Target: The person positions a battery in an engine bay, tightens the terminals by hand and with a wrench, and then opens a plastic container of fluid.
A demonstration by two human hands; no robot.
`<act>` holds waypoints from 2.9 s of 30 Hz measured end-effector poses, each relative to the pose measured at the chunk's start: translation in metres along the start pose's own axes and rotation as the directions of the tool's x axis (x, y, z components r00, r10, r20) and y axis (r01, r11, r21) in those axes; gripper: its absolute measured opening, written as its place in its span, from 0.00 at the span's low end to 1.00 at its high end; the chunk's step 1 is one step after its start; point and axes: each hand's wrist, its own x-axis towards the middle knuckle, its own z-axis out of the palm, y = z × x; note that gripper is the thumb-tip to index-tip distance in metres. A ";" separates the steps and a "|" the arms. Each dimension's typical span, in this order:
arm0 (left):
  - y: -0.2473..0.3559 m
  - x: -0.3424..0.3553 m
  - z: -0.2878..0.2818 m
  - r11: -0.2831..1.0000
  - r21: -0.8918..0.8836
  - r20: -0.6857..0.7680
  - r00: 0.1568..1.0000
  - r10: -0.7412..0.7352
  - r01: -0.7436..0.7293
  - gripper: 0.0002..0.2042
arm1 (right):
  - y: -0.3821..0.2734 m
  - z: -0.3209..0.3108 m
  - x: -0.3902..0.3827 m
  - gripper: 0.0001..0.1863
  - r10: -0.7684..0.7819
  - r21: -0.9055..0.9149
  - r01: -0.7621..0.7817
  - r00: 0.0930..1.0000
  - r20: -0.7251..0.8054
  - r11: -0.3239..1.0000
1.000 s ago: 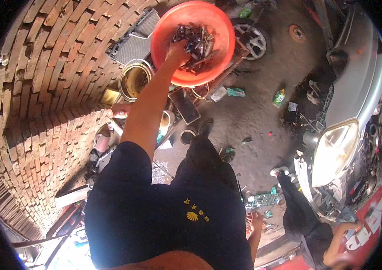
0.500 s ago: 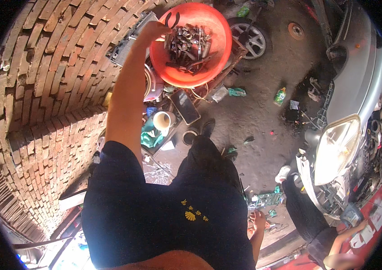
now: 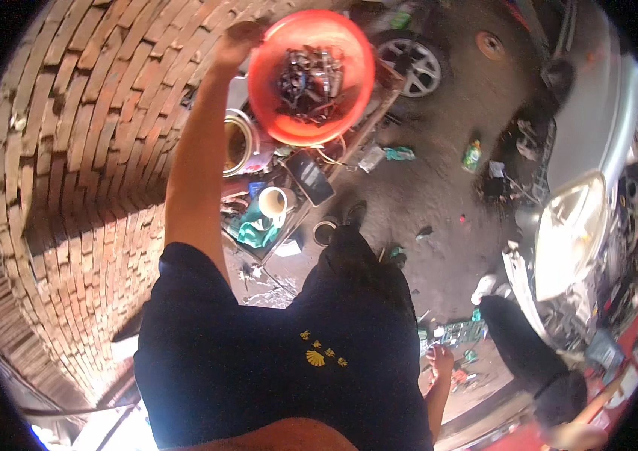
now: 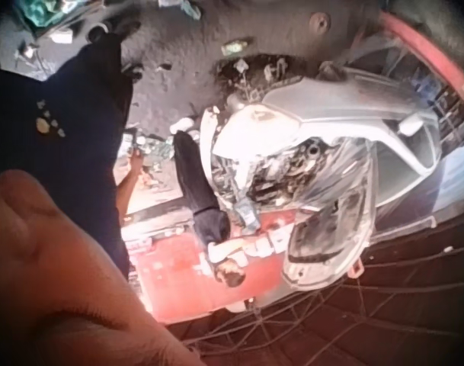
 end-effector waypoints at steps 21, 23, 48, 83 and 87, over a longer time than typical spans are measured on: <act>0.306 -0.283 0.533 0.954 -0.111 0.879 0.476 -0.038 0.280 0.08 | 0.099 0.001 0.009 0.24 -0.176 -0.125 0.137 0.907 -0.383 0.983; 0.320 -0.291 0.566 0.973 -0.081 0.901 0.434 -0.021 0.216 0.10 | 0.111 -0.019 0.020 0.22 -0.241 -0.084 0.227 0.871 -0.427 0.970; 0.450 -0.343 1.007 0.966 0.029 0.916 -0.379 -0.129 -0.257 0.11 | 0.241 -0.057 0.060 0.22 0.479 0.712 -0.027 0.757 -0.443 0.702; 0.505 -0.251 1.130 0.963 -0.271 0.958 -0.101 0.269 0.000 0.15 | -0.009 -0.446 -0.005 0.20 -0.276 0.209 0.587 0.628 -0.728 0.783; 0.533 -0.248 1.147 0.912 -0.376 0.927 0.067 0.370 0.164 0.17 | -0.079 -0.473 -0.030 0.45 -0.198 0.070 0.689 0.303 -0.932 0.721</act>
